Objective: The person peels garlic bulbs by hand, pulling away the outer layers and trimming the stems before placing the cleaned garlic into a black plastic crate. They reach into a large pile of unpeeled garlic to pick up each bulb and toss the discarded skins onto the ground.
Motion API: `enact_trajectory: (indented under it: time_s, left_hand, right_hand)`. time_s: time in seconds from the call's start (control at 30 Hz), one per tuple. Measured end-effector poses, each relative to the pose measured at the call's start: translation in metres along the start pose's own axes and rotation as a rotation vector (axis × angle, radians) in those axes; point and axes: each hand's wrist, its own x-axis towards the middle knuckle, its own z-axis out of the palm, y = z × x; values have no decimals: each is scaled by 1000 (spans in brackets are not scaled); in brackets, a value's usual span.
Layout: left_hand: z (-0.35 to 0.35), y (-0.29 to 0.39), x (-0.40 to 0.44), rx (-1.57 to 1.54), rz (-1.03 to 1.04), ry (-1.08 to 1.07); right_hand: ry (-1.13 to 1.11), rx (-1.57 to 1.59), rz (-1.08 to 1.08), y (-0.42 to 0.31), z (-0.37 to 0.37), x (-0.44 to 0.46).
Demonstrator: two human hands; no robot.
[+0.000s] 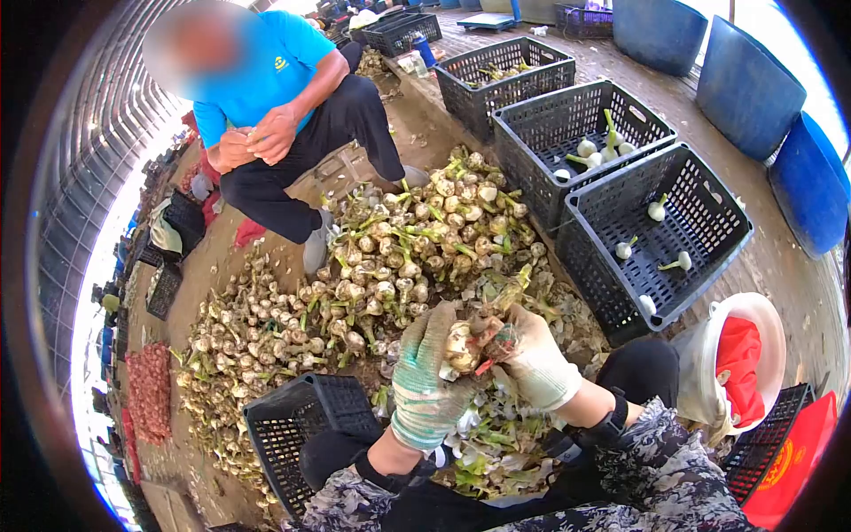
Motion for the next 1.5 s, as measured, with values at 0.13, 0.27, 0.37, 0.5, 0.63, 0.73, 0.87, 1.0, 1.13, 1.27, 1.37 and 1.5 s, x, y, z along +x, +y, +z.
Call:
enact_trajectory:
  time_s: [0.13,0.27,0.37,0.5,0.63,0.73,0.87,1.0,1.13,1.27,1.37,1.5]
  left_hand:
    - [-2,-2,-1,-9,-26,40]
    - [-6,-4,-1,-9,2,40]
    - [-5,-1,1,8,47,32]
    - [-7,-1,2,-9,37,50]
    - [-5,-4,0,-277,-199,-31]
    - [-5,-14,-2,-827,-515,-36]
    - [-3,-18,-4,-808,-518,2]
    - [4,-6,-2,-282,-189,37]
    - [-2,-1,2,-263,-161,70]
    - [1,-12,-1,-397,-220,97]
    - [-9,-3,4,-127,-26,63]
    - [-9,0,6,-351,-236,87]
  right_hand:
    - [-26,99,119,-9,2,-3]
    - [-197,195,-56,6,-14,3]
    - [-108,91,0,-7,-5,-3]
    - [-77,29,94,-11,-8,-5]
    - [13,-156,-193,-2,-6,-1]
    - [-143,-261,-151,0,-19,4]
    - [-323,19,-19,4,-34,7]
    - [-209,-185,-247,10,-21,8]
    - [-24,105,18,-9,1,3]
    - [-92,180,25,-18,3,-5]
    - [-122,75,84,-19,-6,-4]
    - [-56,-145,-22,-3,-9,1]
